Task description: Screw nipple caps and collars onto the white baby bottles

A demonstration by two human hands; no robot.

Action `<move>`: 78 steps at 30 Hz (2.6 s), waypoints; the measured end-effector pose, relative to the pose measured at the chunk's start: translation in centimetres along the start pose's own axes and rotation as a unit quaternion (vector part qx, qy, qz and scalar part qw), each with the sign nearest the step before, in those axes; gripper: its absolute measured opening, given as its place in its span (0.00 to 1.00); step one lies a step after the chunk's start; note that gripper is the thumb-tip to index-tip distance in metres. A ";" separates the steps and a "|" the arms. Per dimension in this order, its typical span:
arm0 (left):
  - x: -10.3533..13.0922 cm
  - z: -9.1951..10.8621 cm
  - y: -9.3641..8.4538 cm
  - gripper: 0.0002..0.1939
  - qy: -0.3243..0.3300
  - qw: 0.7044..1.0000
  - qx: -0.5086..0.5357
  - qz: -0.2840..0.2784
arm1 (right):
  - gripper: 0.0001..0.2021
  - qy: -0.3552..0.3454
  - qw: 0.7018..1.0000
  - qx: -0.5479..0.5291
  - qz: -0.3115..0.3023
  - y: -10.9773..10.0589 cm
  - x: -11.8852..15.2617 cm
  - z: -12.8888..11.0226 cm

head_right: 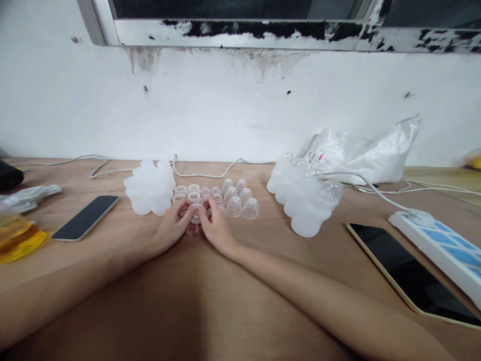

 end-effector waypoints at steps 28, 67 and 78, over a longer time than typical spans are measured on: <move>0.2 0.1 -1.0 0.05 0.096 0.978 -0.179 0.047 | 0.09 0.015 1.000 -0.012 -0.022 -0.8 0.3 0.3; -3.6 5.1 -12.7 0.34 0.142 0.743 -0.654 0.012 | 0.18 0.124 0.981 -0.143 -0.034 -3.9 0.9 0.5; -3.4 6.2 -12.5 0.25 0.156 0.754 -0.638 -0.003 | 0.18 0.126 0.976 -0.165 -0.065 -3.7 0.9 0.3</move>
Point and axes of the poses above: each hand's wrist, its own x-axis away from the middle knuckle, its own y-axis out of the palm, z = x × y, the point moved 1 cm from there along -x, towards the middle knuckle, and after that the axes turned 3 degrees about z, right-handed, at the moved point
